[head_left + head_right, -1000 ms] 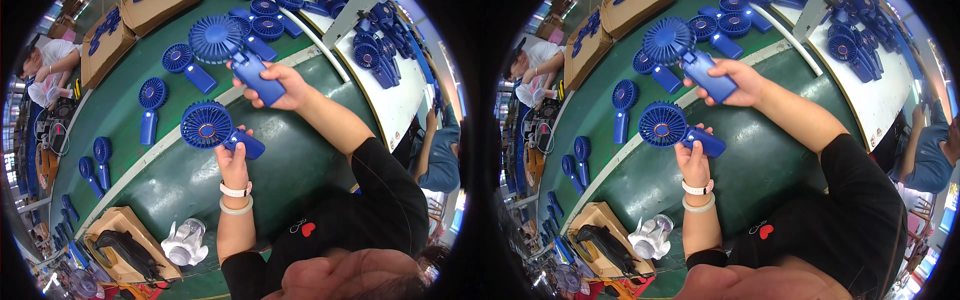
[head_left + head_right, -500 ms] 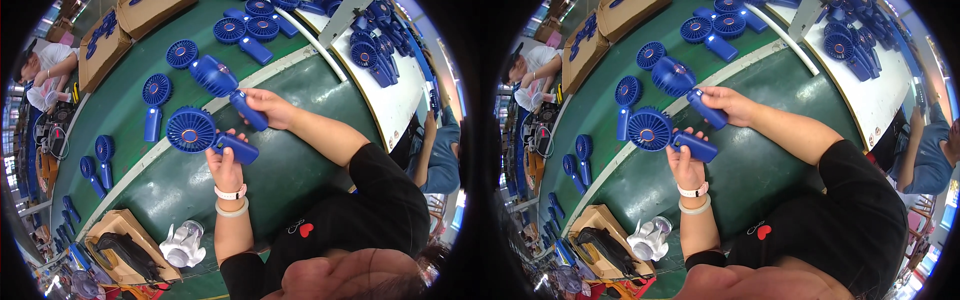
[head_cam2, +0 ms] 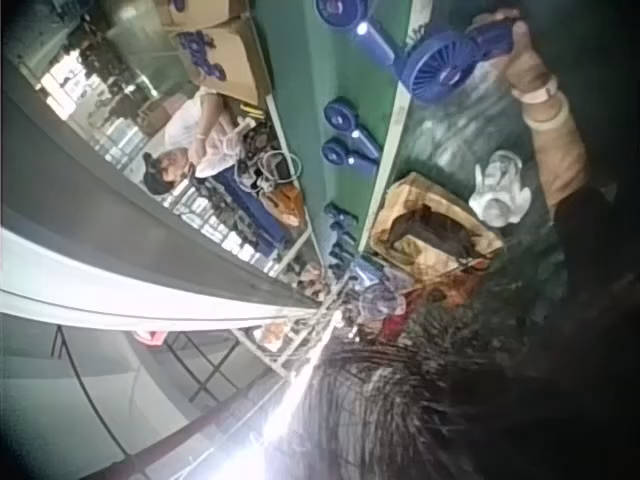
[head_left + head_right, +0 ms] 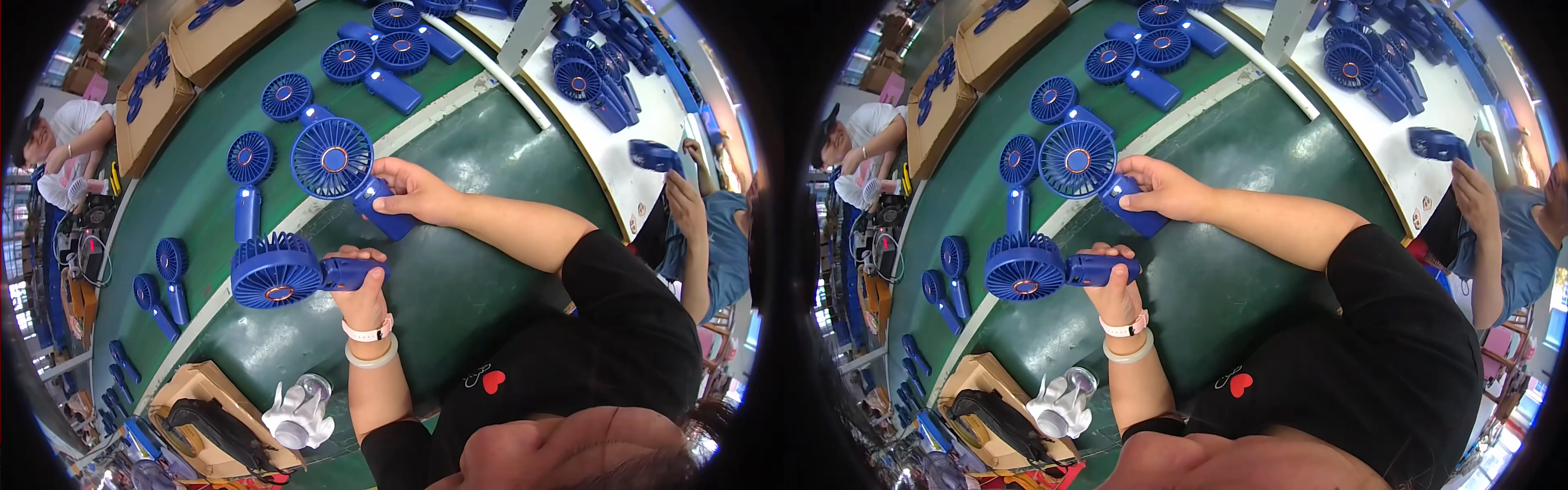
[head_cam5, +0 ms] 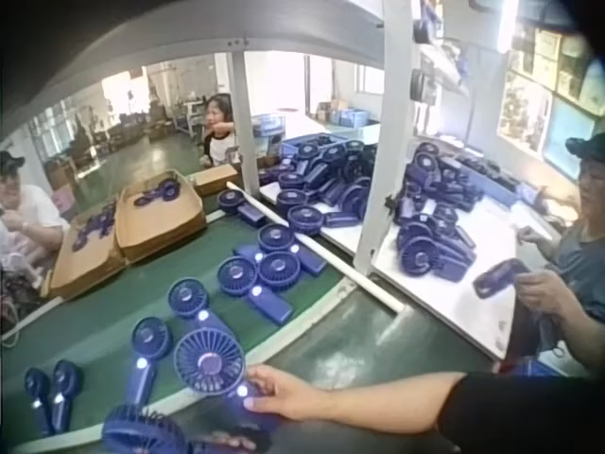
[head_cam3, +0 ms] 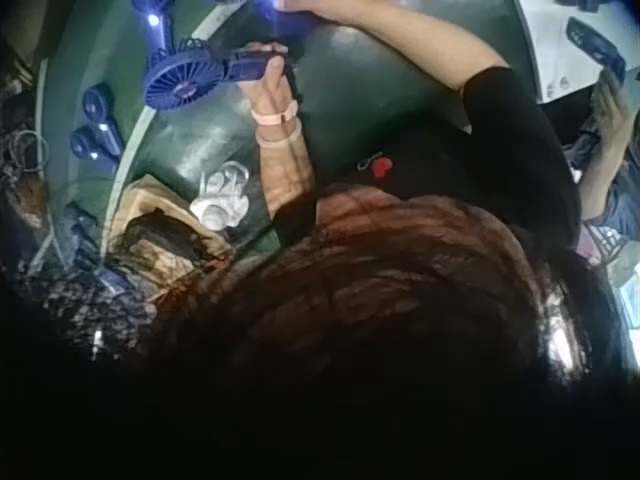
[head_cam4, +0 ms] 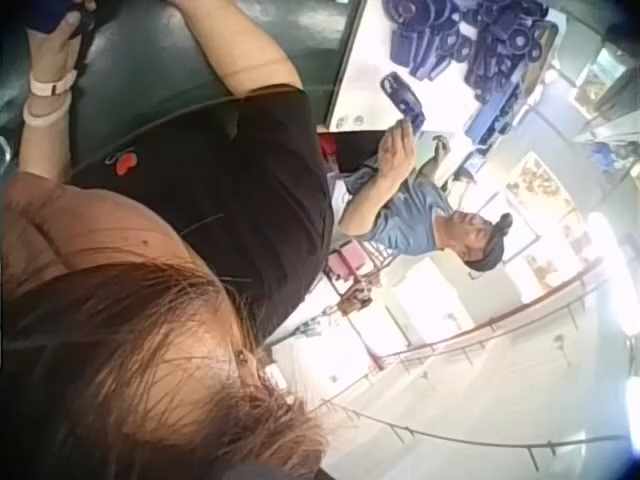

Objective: The person assembles and inspects blue handheld fans on a production line by hand.

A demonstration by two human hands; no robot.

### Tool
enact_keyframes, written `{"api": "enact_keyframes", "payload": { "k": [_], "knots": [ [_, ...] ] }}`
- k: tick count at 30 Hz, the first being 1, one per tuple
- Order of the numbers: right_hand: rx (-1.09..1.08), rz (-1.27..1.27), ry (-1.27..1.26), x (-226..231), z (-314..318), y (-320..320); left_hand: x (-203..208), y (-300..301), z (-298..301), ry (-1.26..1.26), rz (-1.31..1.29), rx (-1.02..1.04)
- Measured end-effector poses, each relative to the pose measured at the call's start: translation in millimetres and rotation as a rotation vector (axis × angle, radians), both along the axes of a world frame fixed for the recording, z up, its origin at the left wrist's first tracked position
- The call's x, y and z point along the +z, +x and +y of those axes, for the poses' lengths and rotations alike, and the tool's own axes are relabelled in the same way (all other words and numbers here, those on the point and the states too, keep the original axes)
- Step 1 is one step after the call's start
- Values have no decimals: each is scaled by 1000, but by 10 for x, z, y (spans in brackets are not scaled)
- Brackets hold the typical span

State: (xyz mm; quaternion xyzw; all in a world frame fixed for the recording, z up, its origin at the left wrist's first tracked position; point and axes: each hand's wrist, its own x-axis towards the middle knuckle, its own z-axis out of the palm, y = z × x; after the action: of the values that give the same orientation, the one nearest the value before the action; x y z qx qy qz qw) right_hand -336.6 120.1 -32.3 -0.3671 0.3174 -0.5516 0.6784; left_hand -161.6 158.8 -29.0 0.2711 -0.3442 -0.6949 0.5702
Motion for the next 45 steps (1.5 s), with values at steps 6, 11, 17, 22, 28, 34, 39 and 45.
{"api": "enact_keyframes", "payload": {
  "k": [6,11,17,22,28,34,39,45],
  "knots": [
    [3,-11,49,5,-12,-68,35,16,15,100,48,-166],
    [12,-28,54,40,-26,-58,49,10,15,72,51,-156],
    [-39,6,4,20,-27,-7,15,31,-38,85,93,-177],
    [-6,-42,4,54,3,-3,25,14,-47,51,75,-205],
    [119,714,-273,375,189,36,133,14,-48,204,218,-311],
    [-28,1477,-578,1118,685,-390,-147,191,-98,275,675,-421],
    [-189,2249,-253,1437,1253,-1124,-119,200,-89,247,587,-427],
    [-68,2465,302,988,1705,-1870,-119,140,-86,244,587,-464]
  ]
}}
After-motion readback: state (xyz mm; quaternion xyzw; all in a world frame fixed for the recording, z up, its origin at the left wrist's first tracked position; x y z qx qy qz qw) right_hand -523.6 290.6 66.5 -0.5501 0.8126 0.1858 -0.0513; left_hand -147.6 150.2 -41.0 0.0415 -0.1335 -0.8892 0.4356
